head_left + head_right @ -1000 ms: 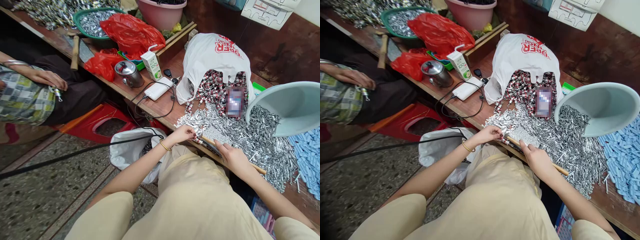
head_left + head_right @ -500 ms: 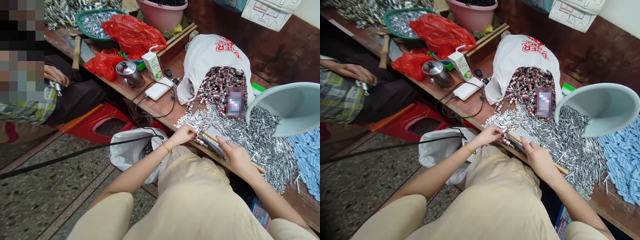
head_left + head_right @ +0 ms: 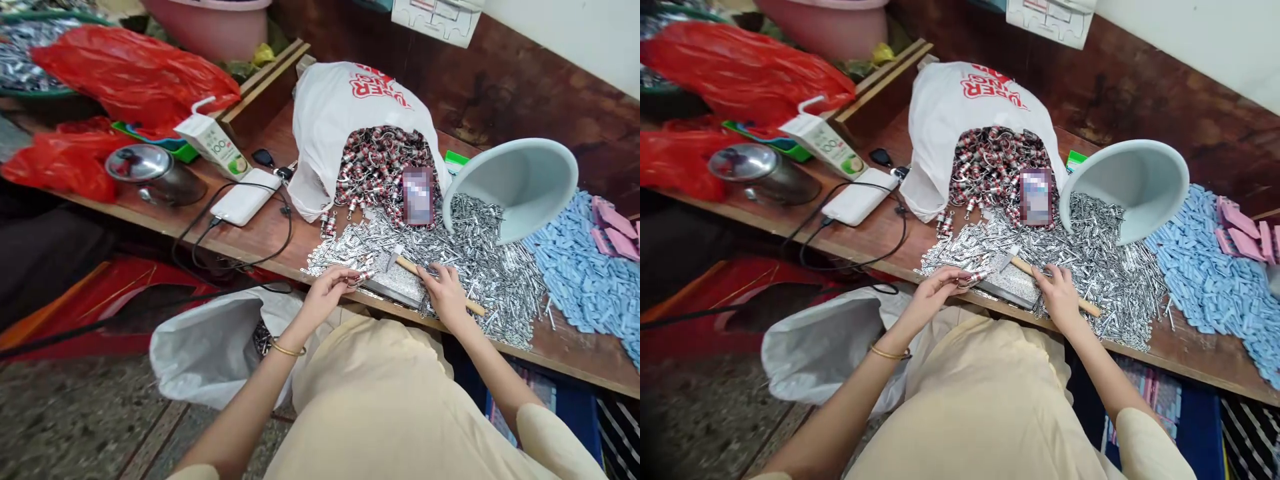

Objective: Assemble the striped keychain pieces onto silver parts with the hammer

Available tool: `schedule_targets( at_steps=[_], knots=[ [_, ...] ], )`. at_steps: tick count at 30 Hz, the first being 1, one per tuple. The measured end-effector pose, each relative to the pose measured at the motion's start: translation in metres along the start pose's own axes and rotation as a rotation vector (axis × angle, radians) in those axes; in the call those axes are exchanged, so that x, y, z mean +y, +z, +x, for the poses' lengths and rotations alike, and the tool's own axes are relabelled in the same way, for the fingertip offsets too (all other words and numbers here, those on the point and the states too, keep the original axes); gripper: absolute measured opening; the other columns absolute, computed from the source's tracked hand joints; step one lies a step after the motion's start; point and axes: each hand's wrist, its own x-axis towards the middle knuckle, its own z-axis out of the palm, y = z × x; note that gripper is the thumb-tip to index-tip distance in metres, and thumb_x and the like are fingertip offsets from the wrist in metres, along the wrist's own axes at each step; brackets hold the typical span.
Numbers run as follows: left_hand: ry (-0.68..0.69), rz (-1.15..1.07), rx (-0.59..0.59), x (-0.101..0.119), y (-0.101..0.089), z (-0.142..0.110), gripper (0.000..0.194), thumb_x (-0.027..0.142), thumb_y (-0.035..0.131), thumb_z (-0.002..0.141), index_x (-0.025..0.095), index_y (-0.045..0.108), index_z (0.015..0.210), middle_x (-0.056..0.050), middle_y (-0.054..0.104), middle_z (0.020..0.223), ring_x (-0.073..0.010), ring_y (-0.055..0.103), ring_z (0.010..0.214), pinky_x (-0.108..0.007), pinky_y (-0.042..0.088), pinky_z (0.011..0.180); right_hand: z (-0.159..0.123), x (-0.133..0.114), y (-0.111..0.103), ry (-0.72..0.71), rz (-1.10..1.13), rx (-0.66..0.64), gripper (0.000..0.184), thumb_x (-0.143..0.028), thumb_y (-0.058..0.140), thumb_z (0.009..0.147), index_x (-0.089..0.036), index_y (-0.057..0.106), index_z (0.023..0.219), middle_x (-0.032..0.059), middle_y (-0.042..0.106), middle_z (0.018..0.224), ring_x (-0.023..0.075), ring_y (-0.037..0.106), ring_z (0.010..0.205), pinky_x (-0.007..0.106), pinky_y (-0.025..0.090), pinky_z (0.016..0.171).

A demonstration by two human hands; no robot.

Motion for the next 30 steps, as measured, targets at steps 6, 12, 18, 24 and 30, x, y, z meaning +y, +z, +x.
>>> schedule_targets(
  at_steps=[6,12,18,24,30],
  knots=[
    [0.137,0.266,0.052,0.002,0.015,-0.011,0.032,0.028,0.066,0.086,0.021,0.072,0.117,-0.009,0.060,0.120,-0.0167,0.069,0.092,-0.033,0.064,0.083,0.040,0.053,-0.010,0.222,-0.014,0.026,0.036,-0.030,0.043,0.103,-0.016,0.075,0.112,0.0149,0.070,0.112,0.0298,0.052,0.106,0.040,0.040,0.088],
    [0.366,0.552,0.271,-0.005,0.025,-0.010,0.018,0.029,0.061,0.096,0.023,0.079,0.099,-0.009,0.068,0.117,-0.0197,0.067,0.101,-0.037,0.058,0.093,0.066,0.074,-0.011,0.148,-0.008,-0.172,0.025,-0.021,0.052,0.096,-0.014,0.076,0.096,0.0142,0.073,0.101,0.0281,0.057,0.098,0.036,0.040,0.083],
    [0.658,0.659,0.227,-0.016,0.019,-0.014,0.022,0.017,0.058,0.098,0.022,0.076,0.110,-0.008,0.073,0.109,-0.0182,0.068,0.101,-0.034,0.058,0.087,0.053,0.074,-0.010,0.220,0.106,0.032,0.025,-0.021,0.046,0.096,-0.016,0.070,0.098,0.0132,0.073,0.092,0.0260,0.062,0.084,0.035,0.043,0.074],
    [0.647,0.587,0.240,-0.018,0.026,-0.014,0.017,0.020,0.062,0.098,0.021,0.073,0.110,-0.007,0.076,0.103,-0.0168,0.071,0.096,-0.034,0.059,0.090,0.042,0.012,-0.008,0.043,0.709,0.197,0.021,-0.029,0.054,0.094,-0.023,0.074,0.096,0.0075,0.076,0.096,0.0237,0.069,0.090,0.038,0.053,0.083],
    [0.534,0.433,0.291,-0.016,0.028,-0.013,0.015,0.022,0.060,0.099,0.020,0.074,0.100,-0.006,0.074,0.096,-0.0167,0.071,0.093,-0.031,0.060,0.083,0.053,-0.071,-0.010,-0.136,1.086,0.071,0.018,-0.025,0.061,0.094,-0.027,0.078,0.096,0.0045,0.077,0.097,0.0207,0.070,0.093,0.037,0.056,0.086]
  ],
)
